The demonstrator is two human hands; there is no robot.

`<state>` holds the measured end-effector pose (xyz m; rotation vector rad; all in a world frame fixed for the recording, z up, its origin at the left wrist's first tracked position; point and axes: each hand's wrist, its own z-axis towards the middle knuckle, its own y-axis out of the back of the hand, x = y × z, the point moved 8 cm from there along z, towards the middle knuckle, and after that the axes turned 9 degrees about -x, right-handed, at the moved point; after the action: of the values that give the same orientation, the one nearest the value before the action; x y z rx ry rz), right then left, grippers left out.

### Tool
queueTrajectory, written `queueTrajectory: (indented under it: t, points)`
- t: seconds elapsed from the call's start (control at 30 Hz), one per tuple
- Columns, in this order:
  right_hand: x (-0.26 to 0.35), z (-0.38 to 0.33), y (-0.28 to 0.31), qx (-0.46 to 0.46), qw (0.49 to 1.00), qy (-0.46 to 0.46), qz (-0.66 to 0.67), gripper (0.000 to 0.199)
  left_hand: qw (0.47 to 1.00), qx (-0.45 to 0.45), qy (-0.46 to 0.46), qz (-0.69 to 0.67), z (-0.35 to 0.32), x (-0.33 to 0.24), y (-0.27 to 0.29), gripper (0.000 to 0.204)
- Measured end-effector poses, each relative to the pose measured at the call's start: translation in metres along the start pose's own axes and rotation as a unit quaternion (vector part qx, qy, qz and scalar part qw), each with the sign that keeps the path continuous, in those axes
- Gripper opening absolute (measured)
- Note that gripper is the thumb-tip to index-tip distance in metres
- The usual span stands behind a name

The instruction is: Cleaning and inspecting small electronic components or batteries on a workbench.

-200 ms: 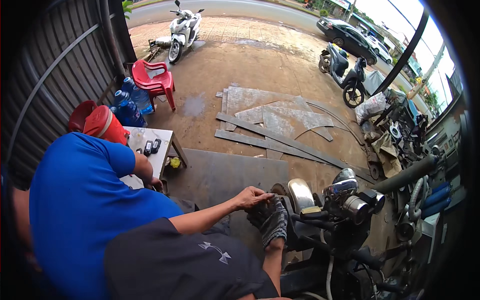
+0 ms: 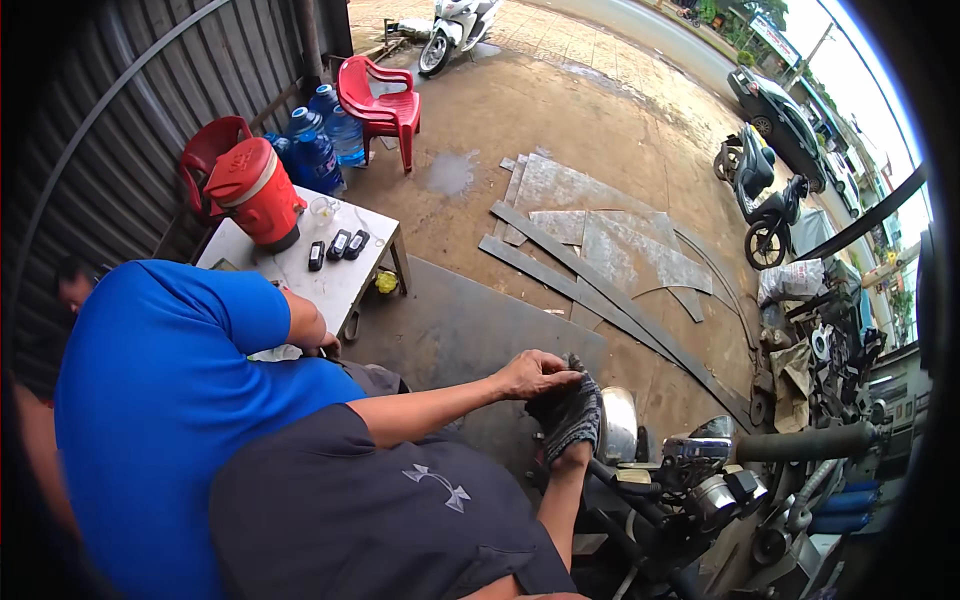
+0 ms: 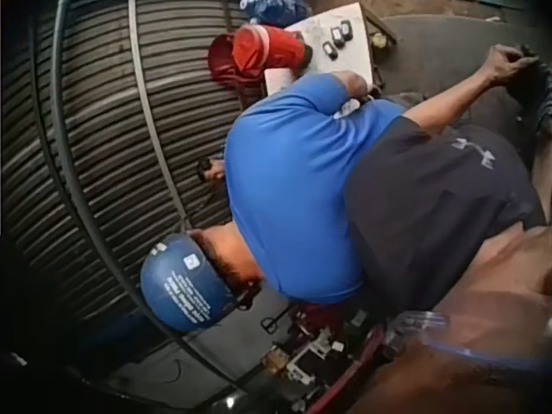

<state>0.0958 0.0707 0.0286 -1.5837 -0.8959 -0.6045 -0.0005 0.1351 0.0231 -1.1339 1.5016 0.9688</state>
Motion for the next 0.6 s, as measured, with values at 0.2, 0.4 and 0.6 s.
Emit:
queueTrajectory:
  t: [0.2, 0.4, 0.6]
  points:
    - [-0.017, 0.099, -0.090, -0.022, 0.976, -0.207, -0.058, 0.048, 0.935, -0.341, -0.102, -0.015, 0.023, 0.016, 0.112, 0.033]
    - [-0.029, 0.134, -0.139, 0.087, 0.958, -0.267, -0.050, 0.052, 0.910, -0.408, -0.057, -0.042, 0.047, 0.037, 0.177, 0.035]
    - [-0.011, 0.206, -0.147, 0.151, 0.949, -0.273, 0.036, 0.045, 0.852, -0.524, -0.023, -0.009, 0.104, 0.056, 0.235, 0.038]
